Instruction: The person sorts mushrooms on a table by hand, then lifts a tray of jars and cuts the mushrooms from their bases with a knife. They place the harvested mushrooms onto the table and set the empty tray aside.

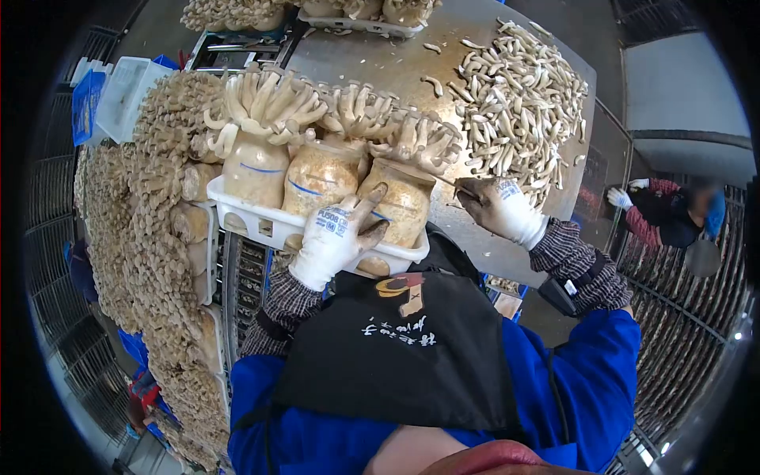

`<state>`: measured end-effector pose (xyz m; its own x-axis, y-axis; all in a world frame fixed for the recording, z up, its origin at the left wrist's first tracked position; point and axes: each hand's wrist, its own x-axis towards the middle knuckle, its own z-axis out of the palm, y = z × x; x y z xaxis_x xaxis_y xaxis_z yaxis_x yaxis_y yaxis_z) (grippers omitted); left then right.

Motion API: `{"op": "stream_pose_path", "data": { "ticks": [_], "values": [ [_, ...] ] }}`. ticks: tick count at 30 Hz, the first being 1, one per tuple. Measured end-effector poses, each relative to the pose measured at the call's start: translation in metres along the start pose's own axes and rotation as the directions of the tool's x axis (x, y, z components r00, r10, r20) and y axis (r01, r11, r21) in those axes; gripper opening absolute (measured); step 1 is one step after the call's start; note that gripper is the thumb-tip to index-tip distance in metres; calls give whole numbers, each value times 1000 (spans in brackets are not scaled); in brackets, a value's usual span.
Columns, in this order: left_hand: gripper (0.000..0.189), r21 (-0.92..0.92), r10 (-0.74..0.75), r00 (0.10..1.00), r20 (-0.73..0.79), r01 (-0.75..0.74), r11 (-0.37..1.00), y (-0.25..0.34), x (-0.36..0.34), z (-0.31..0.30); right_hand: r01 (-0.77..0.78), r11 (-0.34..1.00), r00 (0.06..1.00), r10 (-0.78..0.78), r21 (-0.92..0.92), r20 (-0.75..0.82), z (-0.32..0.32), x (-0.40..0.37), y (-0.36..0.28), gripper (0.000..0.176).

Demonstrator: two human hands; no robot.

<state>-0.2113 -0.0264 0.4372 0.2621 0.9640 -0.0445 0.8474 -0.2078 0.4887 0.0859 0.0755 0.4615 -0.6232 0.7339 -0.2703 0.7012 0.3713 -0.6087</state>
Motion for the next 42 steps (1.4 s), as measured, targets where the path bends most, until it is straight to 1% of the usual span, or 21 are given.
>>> {"op": "stream_pose_path", "data": {
  "ticks": [2, 4, 6, 7, 11, 15, 19, 21, 24, 25, 26, 28, 30, 31, 32, 34, 35, 36, 38, 41, 42],
  "values": [
    [63, -33, 2, 1000, -18, -3, 999, 3, -4, -1, 119, 980, 993, -117, -162, 22, 0, -3, -2, 24],
    [63, -28, -4, 1000, 3, 4, 1000, 5, -5, -4, 160, 972, 987, -163, -169, -3, 11, -1, 8, 20],
    [63, -24, 0, 1000, 25, 1, 1000, 9, -9, -5, 36, 964, 999, -27, -262, 39, 18, 5, 14, 20],
    [63, -40, -3, 999, 34, 4, 999, 9, -11, -6, 74, 960, 997, -66, -270, 38, 22, 10, 20, 22],
    [64, -66, -25, 996, 87, 30, 997, 7, -16, -6, 57, 936, 998, -60, -347, 1, 30, 1, 38, 19],
    [64, -29, -51, 991, 121, 55, 998, 9, -16, -11, 30, 969, 998, -43, -245, -51, 39, -1, 50, 17],
    [65, -62, -29, 994, 110, 36, 997, 10, -16, -13, 26, 958, 999, -38, -285, -35, 54, 3, 64, 18],
    [66, -81, -41, 991, 125, 51, 995, 9, -16, -11, -31, 952, 998, 47, -306, 47, 47, 8, 56, 21],
    [67, -106, -41, 994, 99, 52, 993, 9, -16, -10, -47, 935, 984, 104, -352, 146, 42, 15, 57, 24],
    [65, -64, -35, 993, 113, 43, 997, 9, -16, -10, -73, 923, 962, 165, -378, 217, 41, 22, 56, 24],
    [64, -19, -28, 991, 132, 31, 999, 8, -17, -9, -67, 924, 962, 160, -377, 223, 55, 40, 70, 24],
    [65, -38, -16, 993, 116, 20, 999, 5, -21, -2, 62, 872, 933, 123, -486, 339, 108, 75, 112, 25],
    [68, -106, -53, 989, 141, 69, 992, 10, -16, -12, 135, 913, 962, -27, -384, 273, 131, 92, 117, 26],
    [68, -64, -58, 988, 143, 68, 996, 10, -16, -9, 193, 923, 979, -162, -332, 120, 128, 96, 117, 28],
    [68, -65, -53, 988, 147, 63, 996, 10, -17, -9, -89, 882, 967, 188, -463, 171, 123, 98, 119, 28],
    [66, -101, -106, 981, 166, 124, 987, 9, -16, -8, -179, 929, 964, 231, -323, 129, 97, 97, 126, 31],
    [70, -82, -67, 992, 102, 76, 994, 7, -18, -6, -158, 947, 976, 193, -281, 102, 88, 92, 129, 32],
    [70, -82, -61, 992, 109, 71, 994, 7, -18, -5, -121, 947, 980, 162, -298, 117, 82, 91, 132, 32],
    [68, -89, -69, 997, 44, 73, 993, 11, -15, -5, -127, 946, 972, 178, -297, 151, 79, 89, 134, 33],
    [66, -66, -97, 991, 92, 103, 992, 13, -11, -10, -125, 947, 980, 165, -297, 112, 82, 82, 127, 29],
    [66, -64, -103, 990, 93, 110, 992, 13, -11, -9, -133, 959, 982, 162, -249, 101, 79, 78, 124, 27]
  ]
}}
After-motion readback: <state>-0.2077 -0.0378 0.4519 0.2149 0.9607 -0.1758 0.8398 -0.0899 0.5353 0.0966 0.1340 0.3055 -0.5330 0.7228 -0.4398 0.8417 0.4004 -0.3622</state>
